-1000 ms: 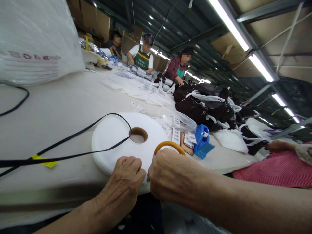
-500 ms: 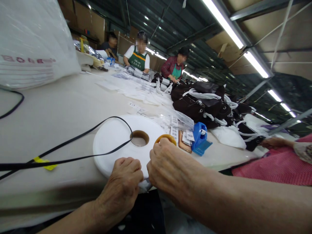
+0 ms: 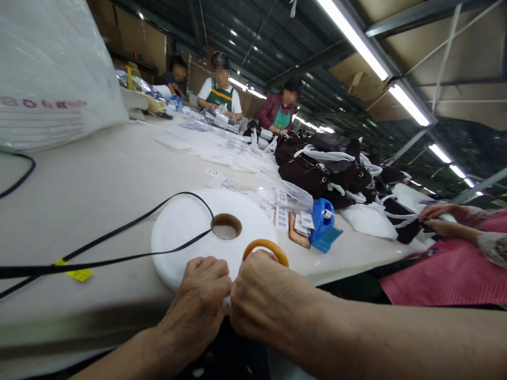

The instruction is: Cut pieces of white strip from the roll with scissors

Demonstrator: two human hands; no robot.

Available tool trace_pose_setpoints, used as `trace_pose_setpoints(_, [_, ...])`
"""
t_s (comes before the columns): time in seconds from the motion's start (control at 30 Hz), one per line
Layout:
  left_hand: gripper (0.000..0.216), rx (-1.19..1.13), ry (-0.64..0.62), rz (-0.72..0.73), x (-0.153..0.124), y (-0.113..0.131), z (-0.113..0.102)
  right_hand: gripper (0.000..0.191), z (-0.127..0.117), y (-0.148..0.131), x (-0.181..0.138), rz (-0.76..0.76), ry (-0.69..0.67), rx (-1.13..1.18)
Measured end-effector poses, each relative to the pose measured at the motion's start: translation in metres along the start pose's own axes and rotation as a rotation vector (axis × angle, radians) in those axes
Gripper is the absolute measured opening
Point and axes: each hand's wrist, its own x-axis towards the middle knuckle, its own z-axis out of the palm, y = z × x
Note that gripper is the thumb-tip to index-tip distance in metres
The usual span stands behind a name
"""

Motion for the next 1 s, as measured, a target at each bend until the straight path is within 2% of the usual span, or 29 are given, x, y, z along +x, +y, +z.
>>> trace_pose_setpoints(0.27, [0.021, -0.011, -0.047, 0.008, -0.002, -0.004, -0.004, 0.021, 0.004, 0.0, -0.008, -0.003, -0.025, 0.042])
trace_pose_setpoints(0.43, [0.021, -0.031, -0.01, 0.001, -0.003, -0.007, -0.005, 0.016, 0.009, -0.001, -0.012, 0.123, 0.071, -0.07])
trace_pose_setpoints(0.6, [0.019, -0.057, -0.007, -0.004, -0.003, -0.009, -0.007, 0.015, 0.005, 0.0, -0.013, 0.09, 0.028, -0.117])
trace_pose_setpoints(0.8, [0.016, -0.152, 0.002, -0.061, -0.001, -0.012, -0.012, 0.016, 0.008, -0.002, -0.008, 0.029, -0.011, -0.003])
trace_pose_setpoints(0.9, [0.011, -0.362, -0.027, -0.091, -0.001, -0.019, -0.023, 0.008, 0.019, -0.005, -0.023, 0.082, 0.069, -0.015])
trace_pose_setpoints(1.0, [0.007, -0.608, -0.097, -0.118, -0.004, -0.026, -0.04, 0.029, 0.039, -0.005, -0.053, 0.216, 0.315, 0.014])
